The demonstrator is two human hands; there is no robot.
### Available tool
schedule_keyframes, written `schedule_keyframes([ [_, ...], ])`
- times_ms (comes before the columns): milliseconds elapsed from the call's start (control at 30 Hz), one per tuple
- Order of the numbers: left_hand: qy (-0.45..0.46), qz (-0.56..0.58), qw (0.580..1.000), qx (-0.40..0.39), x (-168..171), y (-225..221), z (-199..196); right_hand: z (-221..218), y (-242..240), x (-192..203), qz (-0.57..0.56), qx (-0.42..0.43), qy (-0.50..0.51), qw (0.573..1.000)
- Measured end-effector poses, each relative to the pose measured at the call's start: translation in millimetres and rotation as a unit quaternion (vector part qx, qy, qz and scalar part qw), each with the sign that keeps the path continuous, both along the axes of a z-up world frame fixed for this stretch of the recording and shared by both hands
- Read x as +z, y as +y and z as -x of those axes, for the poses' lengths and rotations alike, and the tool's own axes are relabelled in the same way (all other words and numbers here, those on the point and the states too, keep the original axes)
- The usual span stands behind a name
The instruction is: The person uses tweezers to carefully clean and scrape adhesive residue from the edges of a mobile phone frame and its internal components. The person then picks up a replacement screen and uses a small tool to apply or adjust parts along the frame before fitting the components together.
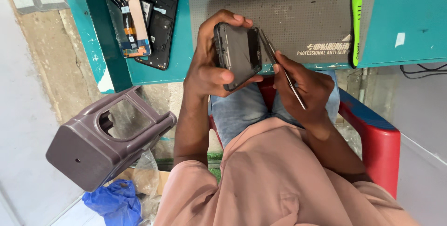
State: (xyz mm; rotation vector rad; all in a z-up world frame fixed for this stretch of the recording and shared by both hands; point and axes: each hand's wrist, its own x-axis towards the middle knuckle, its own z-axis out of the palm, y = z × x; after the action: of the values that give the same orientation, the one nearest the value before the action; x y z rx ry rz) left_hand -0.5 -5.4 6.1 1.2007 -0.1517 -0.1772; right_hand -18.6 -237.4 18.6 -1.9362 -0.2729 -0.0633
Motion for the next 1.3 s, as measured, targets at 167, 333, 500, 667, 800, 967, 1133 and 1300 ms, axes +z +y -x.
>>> schedule_keyframes([
  [167, -0.011, -0.07, 0.997, -0.006, 15, -4, -4, 1, -3, 2, -0.005, 0.007, 0.0, 1.0],
  [333, 0.035, -0.007, 0.999, -0.013, 21, -8, -5, -2, -4, 2, -0.019, 0.008, 0.015, 1.0],
  [500, -0.149, -0.122, 0.981, -0.005, 26, -15, -12, -4, -7, 3, -0.036, 0.017, 0.027, 0.999],
  [667, -0.189, -0.158, 0.969, 0.022, 31, -19, -13, -1, -6, 3, -0.031, 0.012, 0.026, 0.999],
  [800, -0.316, -0.202, 0.927, 0.035, 29, -20, -25, -4, -3, 0, -0.033, 0.005, 0.026, 0.999],
  [967, -0.304, -0.192, 0.932, 0.046, 28, -23, -23, 0, -3, -3, -0.052, 0.004, 0.021, 0.998],
  [1133, -0.295, -0.191, 0.935, 0.05, 25, -23, -19, -1, -2, -5, -0.044, 0.002, 0.036, 0.998],
  [1300, -0.202, -0.14, 0.968, 0.047, 19, -20, -12, 4, -3, -9, -0.069, 0.007, 0.033, 0.997],
])
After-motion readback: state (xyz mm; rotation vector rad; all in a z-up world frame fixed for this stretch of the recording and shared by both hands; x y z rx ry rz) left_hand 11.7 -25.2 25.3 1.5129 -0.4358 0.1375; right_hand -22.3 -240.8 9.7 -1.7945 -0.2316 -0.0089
